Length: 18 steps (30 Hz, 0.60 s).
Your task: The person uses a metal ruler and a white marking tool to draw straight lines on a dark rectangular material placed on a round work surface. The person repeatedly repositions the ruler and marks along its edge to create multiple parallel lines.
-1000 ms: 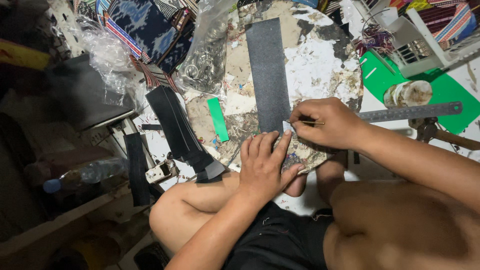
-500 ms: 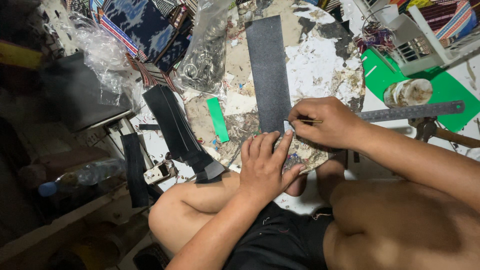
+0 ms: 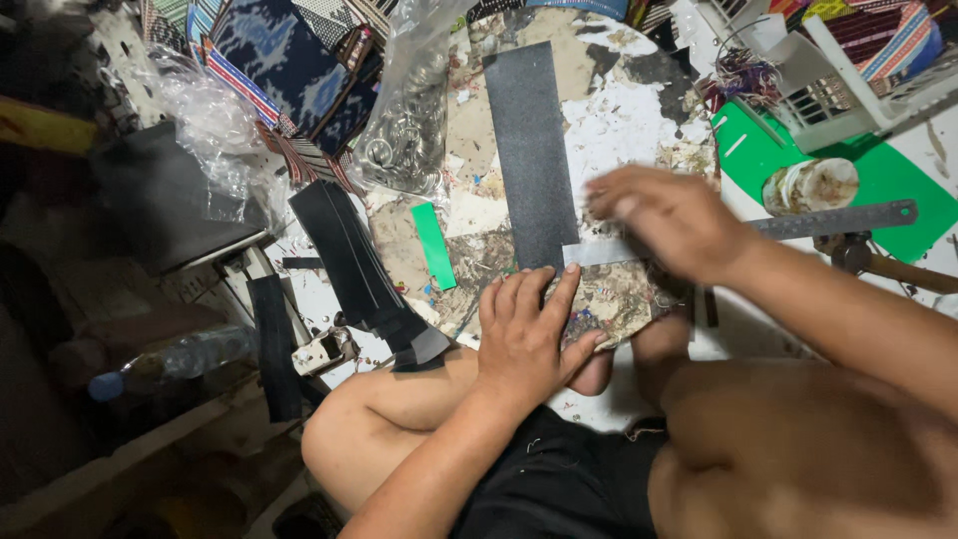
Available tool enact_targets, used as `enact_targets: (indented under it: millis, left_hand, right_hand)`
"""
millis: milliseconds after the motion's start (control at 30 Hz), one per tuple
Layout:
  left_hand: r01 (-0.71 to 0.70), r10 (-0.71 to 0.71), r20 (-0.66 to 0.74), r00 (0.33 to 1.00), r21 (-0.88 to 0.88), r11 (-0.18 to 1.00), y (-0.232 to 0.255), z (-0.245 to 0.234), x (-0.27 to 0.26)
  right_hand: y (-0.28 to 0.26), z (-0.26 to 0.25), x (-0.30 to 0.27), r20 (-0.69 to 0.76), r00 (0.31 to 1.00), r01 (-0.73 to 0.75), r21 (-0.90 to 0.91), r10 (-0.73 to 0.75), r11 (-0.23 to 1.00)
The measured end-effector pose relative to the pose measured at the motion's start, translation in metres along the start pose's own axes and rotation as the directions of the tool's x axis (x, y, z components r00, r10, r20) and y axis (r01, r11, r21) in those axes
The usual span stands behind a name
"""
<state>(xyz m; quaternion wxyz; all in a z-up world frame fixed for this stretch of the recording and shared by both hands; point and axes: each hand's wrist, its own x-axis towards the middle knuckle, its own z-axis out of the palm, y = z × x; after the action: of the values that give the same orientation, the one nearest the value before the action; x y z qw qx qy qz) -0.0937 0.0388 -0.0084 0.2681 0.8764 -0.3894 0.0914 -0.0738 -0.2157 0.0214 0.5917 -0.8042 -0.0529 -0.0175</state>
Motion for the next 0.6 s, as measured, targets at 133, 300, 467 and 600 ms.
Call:
enact_targets:
  millis: [133, 300, 467, 600]
  left_hand:
    - [0.006, -0.009, 0.057, 0.998, 0.049, 0.999, 0.007, -0.019, 0.008]
    - [-0.009, 0.009, 0.035, 0.999, -0.004, 1.000, 0.008, -0.022, 0.013]
    - [-0.042, 0.048, 0.084, 0.995, -0.062, 0.997, -0.014, -0.019, 0.017]
    - [-0.067, 0.067, 0.073, 0.995, -0.001, 0.998, -0.044, -0.023, 0.034]
  right_hand:
    - [0.004, -0.065, -0.019, -0.140, 0.977, -0.200, -0.377, 0.158, 0.905]
    - [-0.021, -0.113, -0.032, -0.205, 0.501, -0.460, -0.886, 0.841, 0.059]
    - [0.001, -0.129, -0.063, -0.086, 0.503, -0.613, -0.737, 0.860, 0.285]
    - [0.017, -0.150, -0.079, -0.277, 0.612, -0.743, -0.522, 0.741, 0.419]
